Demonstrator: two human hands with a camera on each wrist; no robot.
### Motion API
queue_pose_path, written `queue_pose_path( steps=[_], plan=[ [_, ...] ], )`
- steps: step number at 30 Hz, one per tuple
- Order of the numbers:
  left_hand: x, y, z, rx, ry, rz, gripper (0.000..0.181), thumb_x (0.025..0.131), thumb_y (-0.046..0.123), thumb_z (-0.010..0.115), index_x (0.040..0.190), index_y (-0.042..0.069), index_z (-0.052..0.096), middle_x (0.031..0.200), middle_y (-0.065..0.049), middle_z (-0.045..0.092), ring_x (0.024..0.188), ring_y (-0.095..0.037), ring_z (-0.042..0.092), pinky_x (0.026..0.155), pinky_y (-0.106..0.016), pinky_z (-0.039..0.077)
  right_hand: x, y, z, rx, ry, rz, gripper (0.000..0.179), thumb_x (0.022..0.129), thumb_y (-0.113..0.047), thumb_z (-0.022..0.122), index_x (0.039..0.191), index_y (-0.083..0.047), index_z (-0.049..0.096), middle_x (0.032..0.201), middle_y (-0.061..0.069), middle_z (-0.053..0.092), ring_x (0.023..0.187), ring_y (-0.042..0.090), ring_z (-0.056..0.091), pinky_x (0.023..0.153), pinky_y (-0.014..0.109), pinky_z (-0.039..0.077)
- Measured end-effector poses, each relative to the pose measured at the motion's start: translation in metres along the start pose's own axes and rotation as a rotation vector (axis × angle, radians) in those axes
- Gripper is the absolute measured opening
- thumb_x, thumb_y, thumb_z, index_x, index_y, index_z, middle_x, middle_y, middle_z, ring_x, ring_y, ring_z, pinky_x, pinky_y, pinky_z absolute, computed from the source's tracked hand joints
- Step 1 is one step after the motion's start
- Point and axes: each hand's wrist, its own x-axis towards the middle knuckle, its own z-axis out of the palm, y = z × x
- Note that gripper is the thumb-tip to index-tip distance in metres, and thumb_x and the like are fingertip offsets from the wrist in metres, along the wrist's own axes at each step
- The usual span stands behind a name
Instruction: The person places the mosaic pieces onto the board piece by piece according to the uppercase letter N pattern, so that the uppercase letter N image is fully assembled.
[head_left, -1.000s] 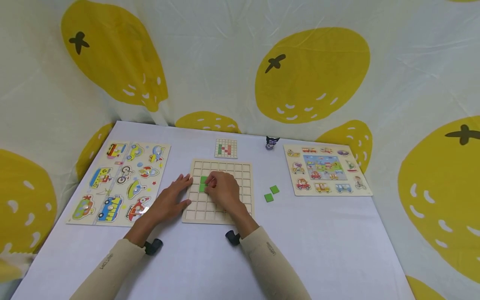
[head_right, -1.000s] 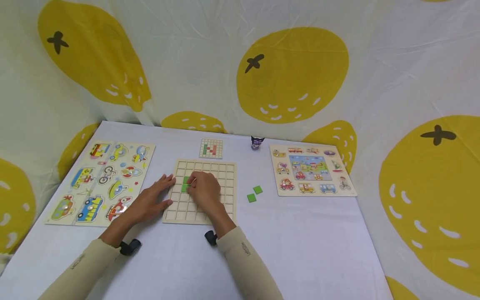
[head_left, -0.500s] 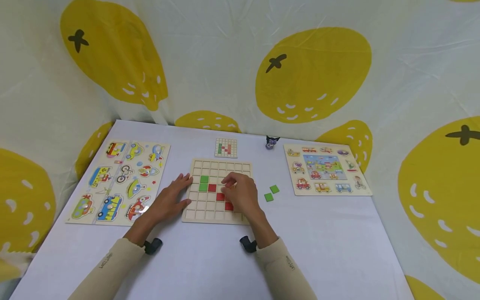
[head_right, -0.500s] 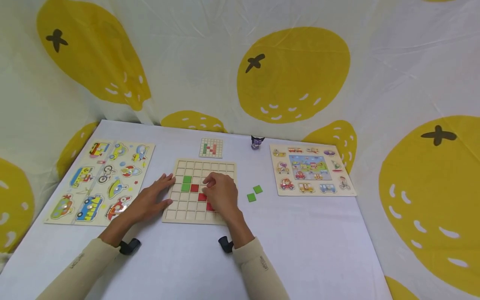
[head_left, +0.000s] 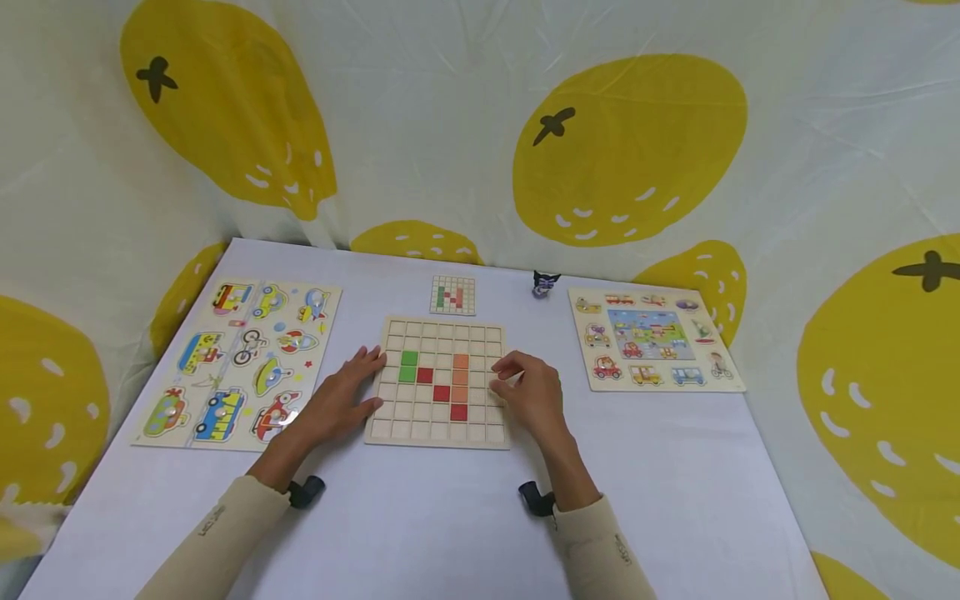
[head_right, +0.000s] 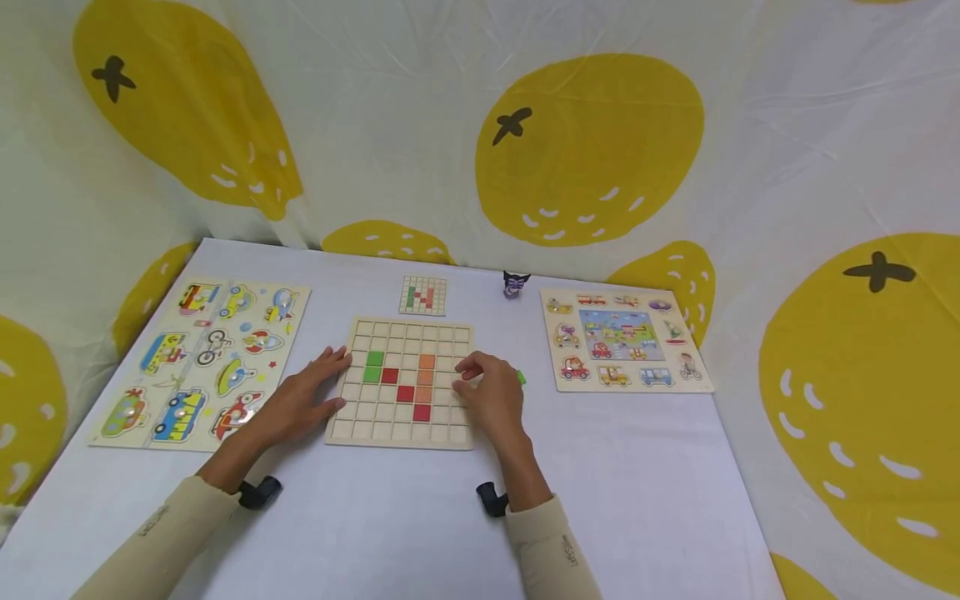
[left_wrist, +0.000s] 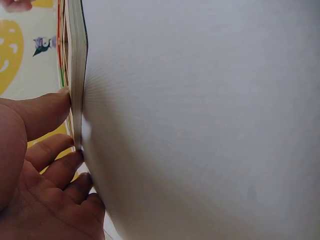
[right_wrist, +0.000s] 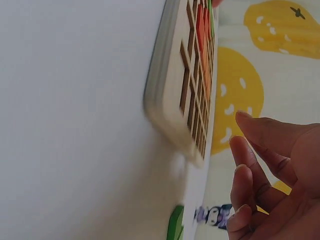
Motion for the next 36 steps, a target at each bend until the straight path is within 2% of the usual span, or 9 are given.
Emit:
queue_pose_path(
  steps=[16,22,27,36],
  plan=[
    [0.000,0.000,-0.001,0.000,-0.003,0.004,0.078,0.097,0.009,0.075,0.165,0.008,0.038,0.176,-0.013,0.028,0.166,-0.038,0.016,0.133,-0.064,0.019,0.004,0.050,-0.034,-0.041,0.022,0.056,0.025,0.083,-0.010,0.089,0.106,-0.014,0.079,0.094,0.005,0.076,0.080,0.022,0.059,0.071,0.032,0.043],
    [0.001,0.000,0.000,0.003,-0.003,-0.002,0.078,0.097,0.009,0.075,0.165,0.008,0.038,0.177,-0.012,0.027,0.166,-0.038,0.016,0.133,-0.064,0.019,0.005,0.057,-0.041,-0.123,-0.008,0.104,0.027,0.083,-0.012,0.088,0.109,-0.015,0.079,0.101,0.008,0.076,0.087,0.025,0.062,0.071,0.033,0.042],
    [0.001,-0.002,0.001,0.005,-0.001,-0.004,0.078,0.096,0.009,0.076,0.165,0.009,0.038,0.177,-0.012,0.027,0.166,-0.038,0.016,0.133,-0.064,0.020,0.006,0.059,-0.040,-0.185,-0.050,0.126,0.027,0.084,-0.015,0.088,0.110,-0.017,0.079,0.101,0.007,0.074,0.090,0.026,0.062,0.071,0.034,0.043],
    [0.001,-0.003,0.002,0.002,0.000,-0.008,0.079,0.096,0.010,0.076,0.165,0.010,0.037,0.177,-0.011,0.027,0.167,-0.037,0.015,0.133,-0.064,0.020,0.006,0.055,-0.034,-0.202,-0.094,0.100,0.020,0.082,-0.017,0.091,0.096,-0.016,0.077,0.091,0.003,0.071,0.086,0.023,0.061,0.071,0.034,0.043]
  ],
)
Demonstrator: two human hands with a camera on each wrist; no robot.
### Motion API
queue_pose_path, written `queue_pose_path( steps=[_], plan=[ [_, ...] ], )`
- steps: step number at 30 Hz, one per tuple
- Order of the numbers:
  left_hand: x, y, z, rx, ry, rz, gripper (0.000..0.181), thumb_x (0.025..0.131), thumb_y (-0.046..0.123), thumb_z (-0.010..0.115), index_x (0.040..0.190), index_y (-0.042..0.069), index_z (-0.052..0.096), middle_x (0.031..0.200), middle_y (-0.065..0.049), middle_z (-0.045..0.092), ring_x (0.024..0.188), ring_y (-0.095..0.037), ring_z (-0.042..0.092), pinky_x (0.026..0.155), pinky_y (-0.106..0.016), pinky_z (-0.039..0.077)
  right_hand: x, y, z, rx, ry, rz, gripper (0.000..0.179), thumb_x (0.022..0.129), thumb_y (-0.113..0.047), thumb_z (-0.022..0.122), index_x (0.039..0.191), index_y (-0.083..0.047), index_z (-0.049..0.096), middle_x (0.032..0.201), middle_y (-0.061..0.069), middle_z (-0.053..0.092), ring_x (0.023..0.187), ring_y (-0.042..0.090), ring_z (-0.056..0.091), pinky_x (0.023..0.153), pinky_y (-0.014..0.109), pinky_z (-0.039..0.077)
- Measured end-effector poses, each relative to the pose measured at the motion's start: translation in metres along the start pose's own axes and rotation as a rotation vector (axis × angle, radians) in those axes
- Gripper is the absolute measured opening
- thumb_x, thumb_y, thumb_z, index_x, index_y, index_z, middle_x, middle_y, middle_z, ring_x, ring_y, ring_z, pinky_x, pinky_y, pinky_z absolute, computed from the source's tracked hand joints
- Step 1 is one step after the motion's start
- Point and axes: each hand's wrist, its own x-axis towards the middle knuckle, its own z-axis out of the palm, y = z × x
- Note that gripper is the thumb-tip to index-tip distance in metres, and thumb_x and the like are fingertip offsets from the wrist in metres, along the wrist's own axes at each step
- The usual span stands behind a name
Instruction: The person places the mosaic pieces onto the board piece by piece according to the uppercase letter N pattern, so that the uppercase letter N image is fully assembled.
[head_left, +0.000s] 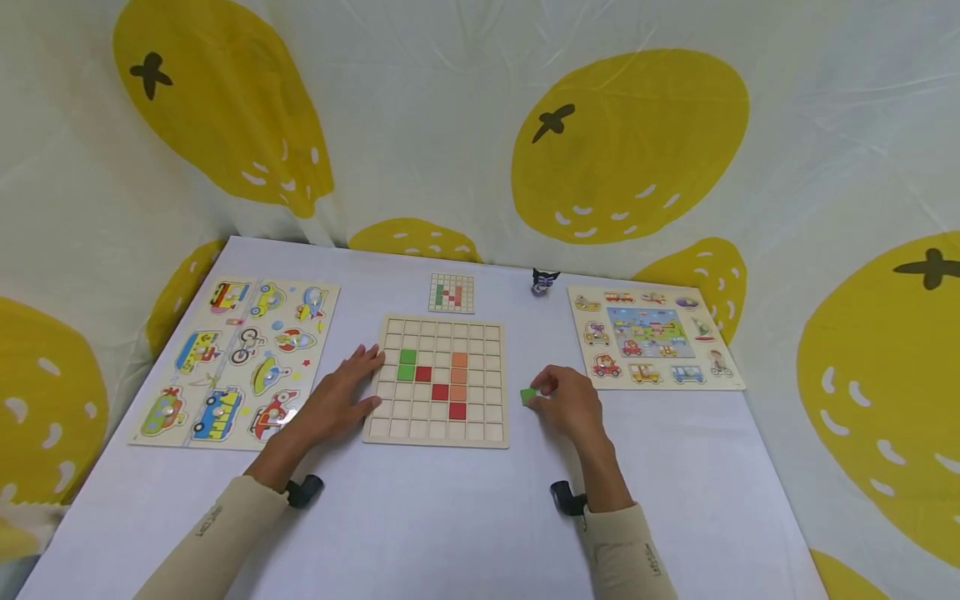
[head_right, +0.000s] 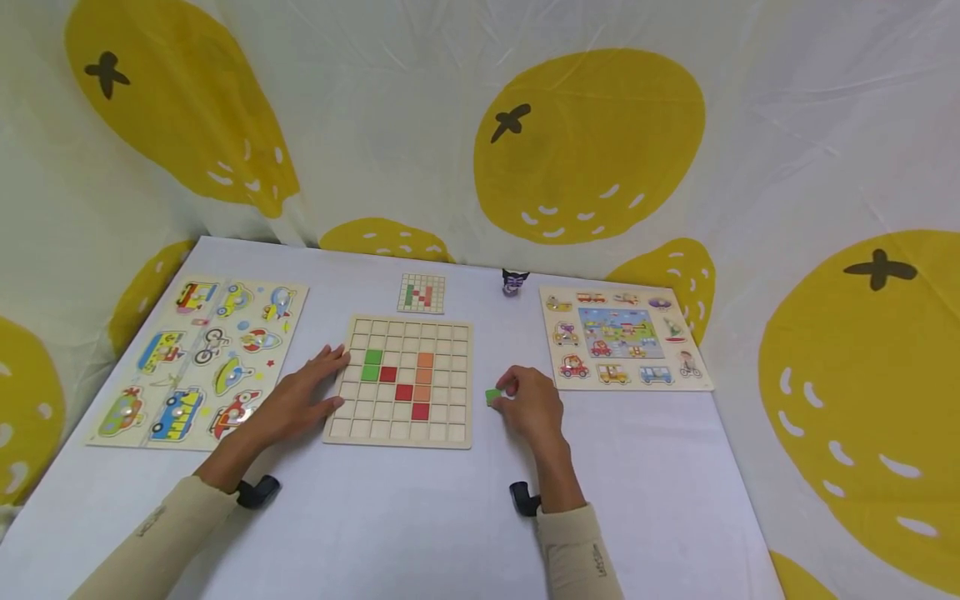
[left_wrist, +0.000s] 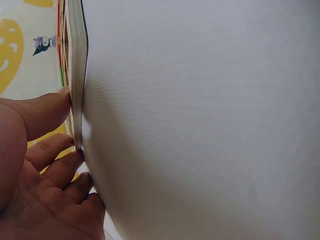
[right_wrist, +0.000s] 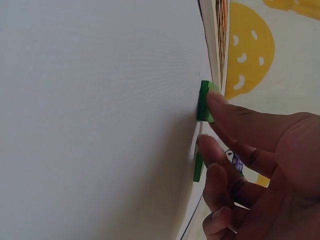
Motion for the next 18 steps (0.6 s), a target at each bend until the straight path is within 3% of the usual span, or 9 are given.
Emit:
queue_pose_path(
  steps=[8,15,18],
  plan=[
    [-0.001,0.000,-0.001,-0.001,0.000,0.007,0.079,0.097,0.010,0.076,0.166,0.010,0.037,0.177,-0.011,0.026,0.167,-0.037,0.016,0.133,-0.064,0.020,-0.002,-0.003,0.004,0.087,0.022,-0.070,0.021,0.078,-0.015,0.094,0.084,-0.015,0.074,0.079,0.000,0.072,0.078,0.021,0.061,0.071,0.032,0.043],
    [-0.001,0.000,-0.001,-0.003,0.001,0.015,0.079,0.097,0.010,0.075,0.166,0.010,0.037,0.177,-0.012,0.027,0.166,-0.038,0.016,0.132,-0.065,0.020,-0.005,-0.008,0.008,0.171,-0.026,-0.172,0.021,0.089,-0.008,0.083,0.106,-0.021,0.080,0.085,0.003,0.066,0.077,0.018,0.055,0.069,0.029,0.043],
    [-0.001,0.000,-0.001,-0.010,-0.002,0.014,0.079,0.097,0.010,0.076,0.165,0.009,0.037,0.177,-0.012,0.027,0.166,-0.038,0.015,0.133,-0.064,0.019,-0.008,-0.014,0.010,0.175,-0.045,-0.188,0.022,0.092,-0.007,0.080,0.108,-0.022,0.080,0.085,0.003,0.063,0.078,0.019,0.053,0.069,0.030,0.042]
  ],
)
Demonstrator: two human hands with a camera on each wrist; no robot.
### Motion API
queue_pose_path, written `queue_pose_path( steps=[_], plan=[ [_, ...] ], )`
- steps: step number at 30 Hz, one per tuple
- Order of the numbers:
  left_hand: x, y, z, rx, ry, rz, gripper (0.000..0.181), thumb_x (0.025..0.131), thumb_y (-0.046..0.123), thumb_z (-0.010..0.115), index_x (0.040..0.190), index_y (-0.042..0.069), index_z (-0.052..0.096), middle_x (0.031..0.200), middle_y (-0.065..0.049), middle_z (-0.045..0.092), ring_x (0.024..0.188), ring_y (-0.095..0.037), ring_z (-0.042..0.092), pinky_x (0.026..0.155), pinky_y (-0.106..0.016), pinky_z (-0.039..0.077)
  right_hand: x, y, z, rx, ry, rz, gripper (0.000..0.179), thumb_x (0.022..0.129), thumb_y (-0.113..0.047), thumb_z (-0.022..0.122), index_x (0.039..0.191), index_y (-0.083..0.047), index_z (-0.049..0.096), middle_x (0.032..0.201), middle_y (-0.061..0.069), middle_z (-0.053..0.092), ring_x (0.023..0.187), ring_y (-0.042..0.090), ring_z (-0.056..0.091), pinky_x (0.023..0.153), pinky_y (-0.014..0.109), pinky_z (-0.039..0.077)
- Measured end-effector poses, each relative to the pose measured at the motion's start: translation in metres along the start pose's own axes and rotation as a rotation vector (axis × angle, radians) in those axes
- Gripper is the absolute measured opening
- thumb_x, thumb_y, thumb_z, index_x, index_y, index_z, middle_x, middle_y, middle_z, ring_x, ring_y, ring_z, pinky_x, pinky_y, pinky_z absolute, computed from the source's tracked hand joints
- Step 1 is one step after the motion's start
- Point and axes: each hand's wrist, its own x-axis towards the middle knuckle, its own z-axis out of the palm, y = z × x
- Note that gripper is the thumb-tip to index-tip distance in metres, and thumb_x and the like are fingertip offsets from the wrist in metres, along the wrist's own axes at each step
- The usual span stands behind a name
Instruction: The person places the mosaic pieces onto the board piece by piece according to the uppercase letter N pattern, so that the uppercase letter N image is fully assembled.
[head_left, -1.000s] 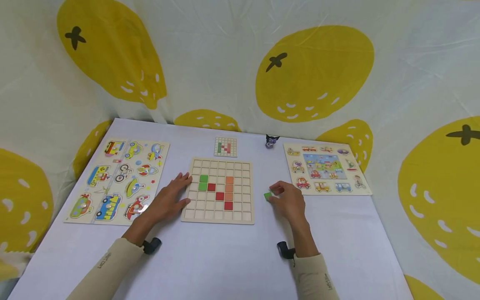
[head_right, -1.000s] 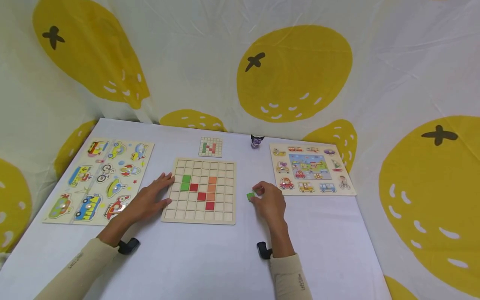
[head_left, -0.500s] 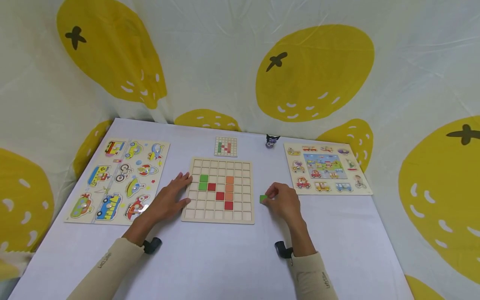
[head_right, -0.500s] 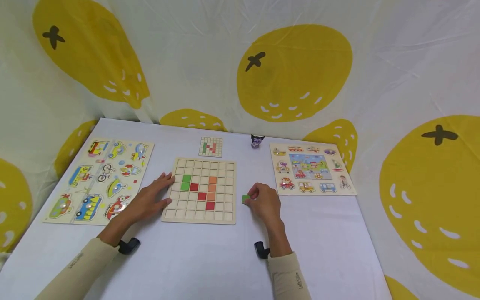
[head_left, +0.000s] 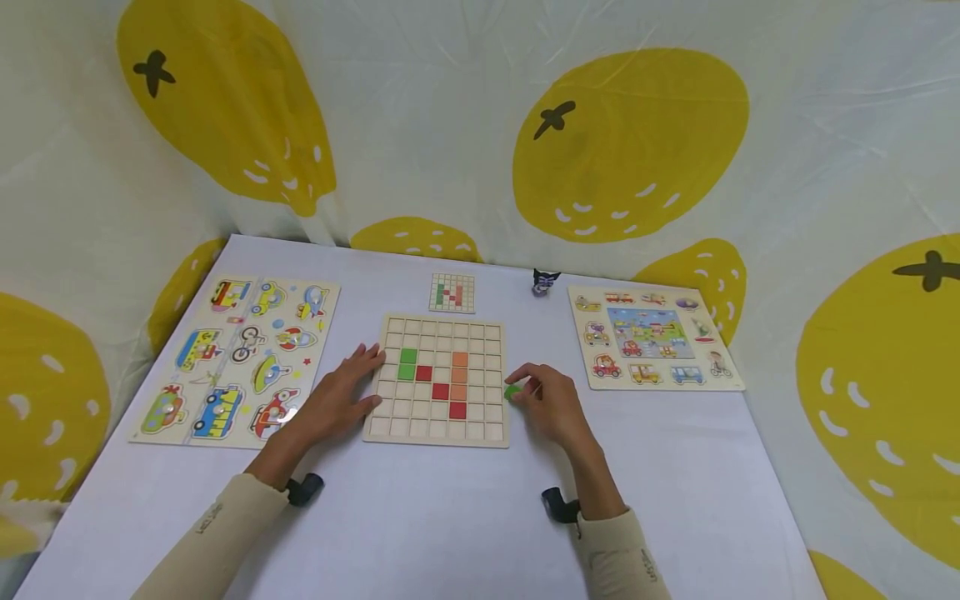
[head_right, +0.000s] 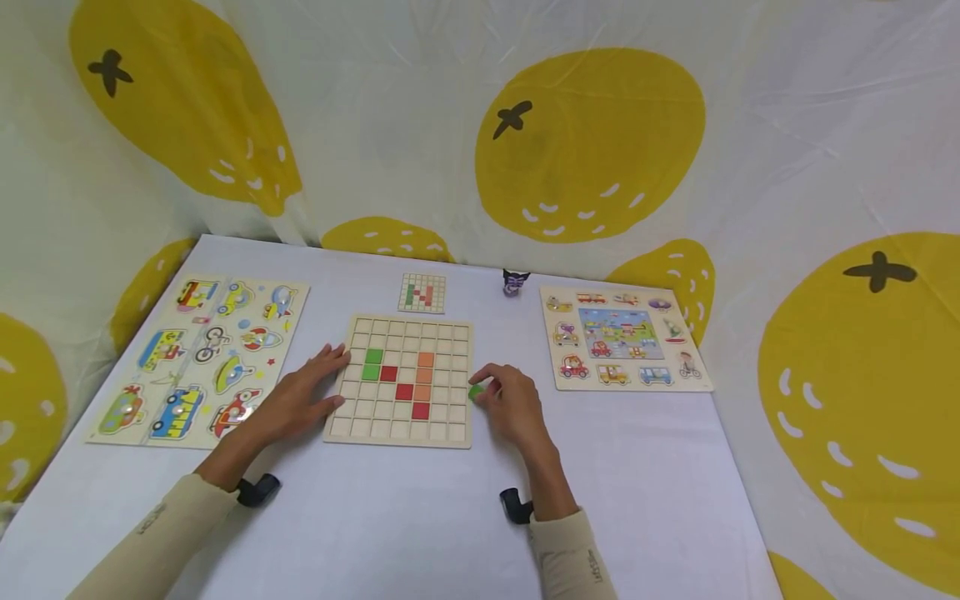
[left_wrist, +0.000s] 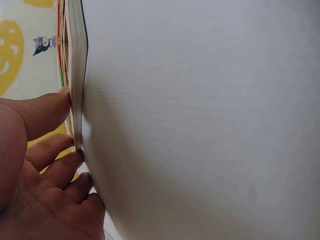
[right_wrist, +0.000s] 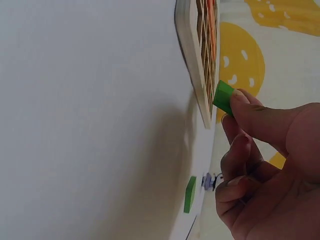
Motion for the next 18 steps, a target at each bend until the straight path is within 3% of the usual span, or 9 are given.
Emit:
queue_pose_path(
  steps=[18],
  plan=[
    [-0.001,0.005,-0.003,-0.001,-0.012,-0.011,0.079,0.097,0.009,0.075,0.165,0.008,0.037,0.177,-0.013,0.026,0.166,-0.039,0.015,0.133,-0.065,0.018,0.002,-0.053,0.034,0.070,0.022,-0.028,0.016,0.084,-0.015,0.090,0.094,-0.022,0.080,0.070,-0.006,0.067,0.068,0.017,0.054,0.058,0.028,0.039]
  ],
)
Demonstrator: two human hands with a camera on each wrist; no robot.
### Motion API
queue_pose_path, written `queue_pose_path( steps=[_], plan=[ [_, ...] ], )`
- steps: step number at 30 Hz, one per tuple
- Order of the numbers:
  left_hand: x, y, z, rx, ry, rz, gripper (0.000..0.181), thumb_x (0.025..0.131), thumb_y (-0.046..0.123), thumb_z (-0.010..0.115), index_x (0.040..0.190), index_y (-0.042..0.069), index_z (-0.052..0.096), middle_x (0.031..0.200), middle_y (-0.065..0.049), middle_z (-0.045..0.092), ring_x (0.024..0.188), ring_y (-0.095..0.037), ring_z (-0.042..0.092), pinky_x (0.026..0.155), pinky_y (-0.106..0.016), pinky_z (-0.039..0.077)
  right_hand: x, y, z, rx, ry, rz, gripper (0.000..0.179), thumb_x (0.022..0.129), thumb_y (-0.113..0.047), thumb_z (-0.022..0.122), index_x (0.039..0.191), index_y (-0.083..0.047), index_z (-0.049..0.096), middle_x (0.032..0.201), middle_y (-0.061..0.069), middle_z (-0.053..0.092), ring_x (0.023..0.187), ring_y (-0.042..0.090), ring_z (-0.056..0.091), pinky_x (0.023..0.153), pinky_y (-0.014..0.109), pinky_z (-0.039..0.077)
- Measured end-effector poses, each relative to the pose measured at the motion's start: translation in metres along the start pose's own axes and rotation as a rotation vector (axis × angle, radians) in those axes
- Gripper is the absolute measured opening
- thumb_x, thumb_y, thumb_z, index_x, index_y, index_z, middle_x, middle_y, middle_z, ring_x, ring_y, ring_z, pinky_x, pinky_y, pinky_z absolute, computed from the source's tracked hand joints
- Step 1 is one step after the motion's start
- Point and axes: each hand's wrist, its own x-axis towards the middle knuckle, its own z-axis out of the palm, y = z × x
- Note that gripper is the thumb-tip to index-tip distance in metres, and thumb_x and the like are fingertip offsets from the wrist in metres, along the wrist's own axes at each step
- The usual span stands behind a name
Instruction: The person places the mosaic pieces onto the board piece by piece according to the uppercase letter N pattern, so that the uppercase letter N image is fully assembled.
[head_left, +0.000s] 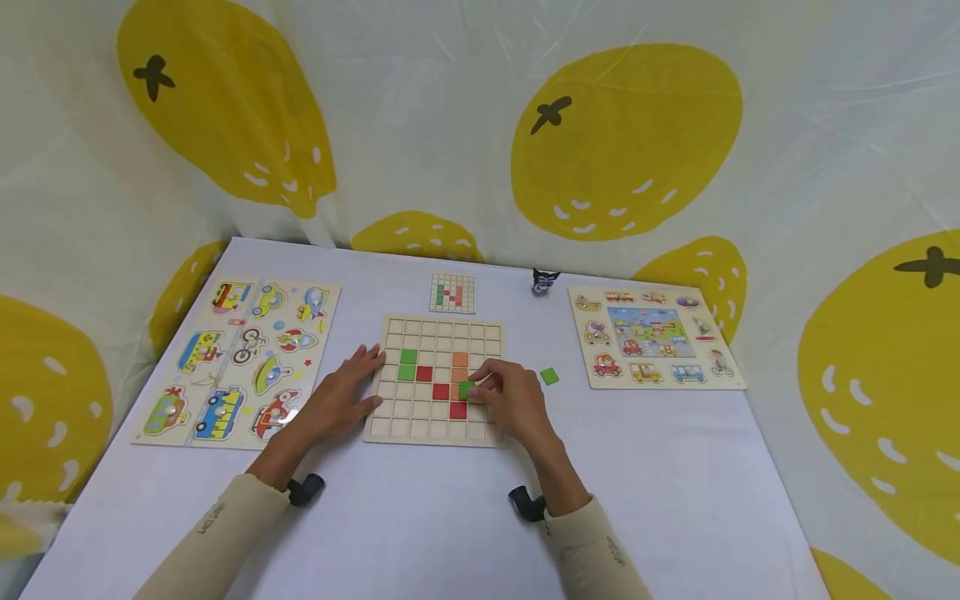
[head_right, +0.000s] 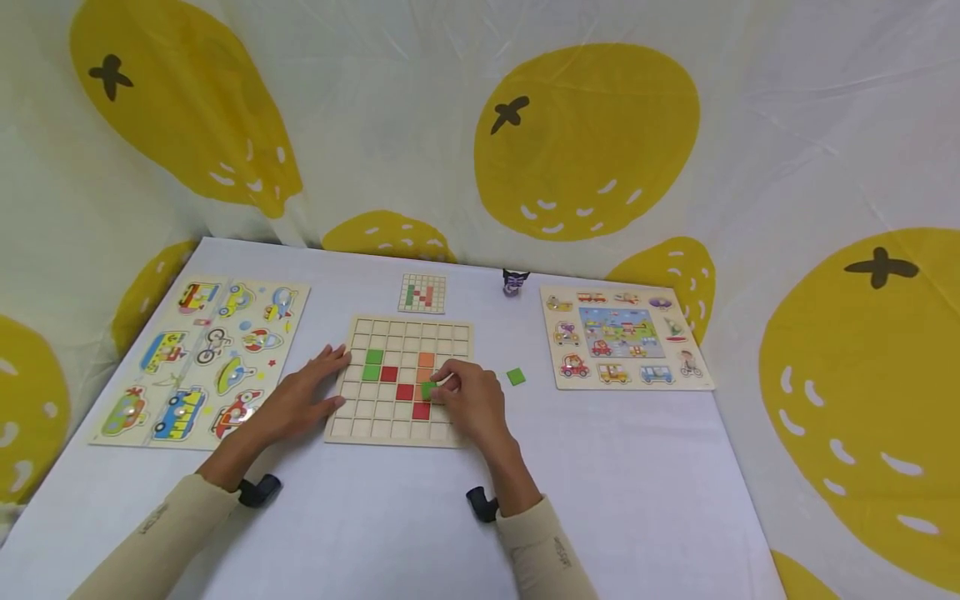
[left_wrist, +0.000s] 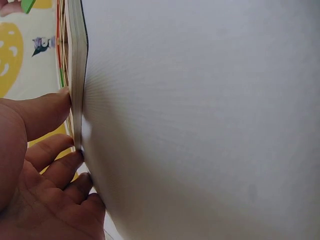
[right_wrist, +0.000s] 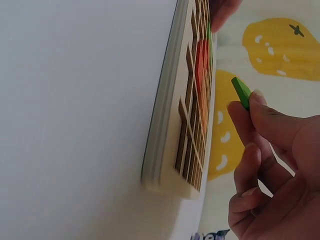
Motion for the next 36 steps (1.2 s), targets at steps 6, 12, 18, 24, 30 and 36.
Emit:
queue_pose_path(
  steps=[6,12,18,24,30,36],
  plan=[
    [0.001,0.000,0.001,0.012,-0.003,-0.005,0.079,0.097,0.010,0.075,0.166,0.009,0.036,0.177,-0.012,0.026,0.166,-0.038,0.015,0.133,-0.065,0.018,0.002,-0.009,0.014,0.012,-0.021,-0.016,0.018,0.081,-0.016,0.093,0.090,-0.025,0.079,0.073,-0.009,0.069,0.069,0.015,0.055,0.058,0.027,0.039],
    [0.001,0.000,0.002,0.018,0.000,-0.009,0.078,0.097,0.010,0.075,0.166,0.009,0.037,0.177,-0.013,0.026,0.166,-0.039,0.015,0.132,-0.066,0.018,0.004,-0.018,0.027,0.022,-0.044,-0.058,0.017,0.083,-0.015,0.092,0.092,-0.023,0.080,0.077,-0.009,0.071,0.067,0.012,0.056,0.056,0.025,0.039],
    [0.001,-0.002,0.002,0.019,0.002,-0.005,0.078,0.098,0.011,0.075,0.165,0.009,0.037,0.177,-0.013,0.027,0.166,-0.039,0.016,0.132,-0.067,0.019,0.005,-0.028,0.041,0.027,-0.055,-0.079,0.015,0.084,-0.014,0.091,0.092,-0.020,0.081,0.075,-0.008,0.073,0.070,0.007,0.062,0.061,0.026,0.045],
    [0.002,-0.003,0.001,0.016,-0.001,-0.003,0.077,0.098,0.012,0.075,0.165,0.010,0.038,0.177,-0.012,0.027,0.166,-0.039,0.016,0.131,-0.067,0.020,0.009,-0.038,0.054,0.001,-0.075,-0.065,0.014,0.086,-0.015,0.089,0.094,-0.021,0.079,0.069,-0.008,0.068,0.065,0.008,0.059,0.057,0.025,0.042],
    [0.001,-0.004,0.001,0.008,0.008,0.010,0.076,0.098,0.011,0.075,0.165,0.009,0.039,0.176,-0.013,0.028,0.166,-0.039,0.017,0.131,-0.067,0.021,0.015,-0.045,0.066,-0.034,-0.070,-0.060,0.014,0.087,-0.016,0.088,0.089,-0.022,0.075,0.068,-0.010,0.065,0.066,0.007,0.059,0.059,0.025,0.042],
    [0.001,-0.004,0.001,-0.002,0.008,0.013,0.077,0.097,0.009,0.075,0.164,0.008,0.039,0.176,-0.013,0.028,0.166,-0.039,0.017,0.132,-0.066,0.021,0.018,-0.050,0.073,-0.077,-0.047,-0.071,0.015,0.085,-0.014,0.088,0.085,-0.022,0.075,0.067,-0.011,0.064,0.066,0.006,0.059,0.059,0.025,0.043]
  ],
)
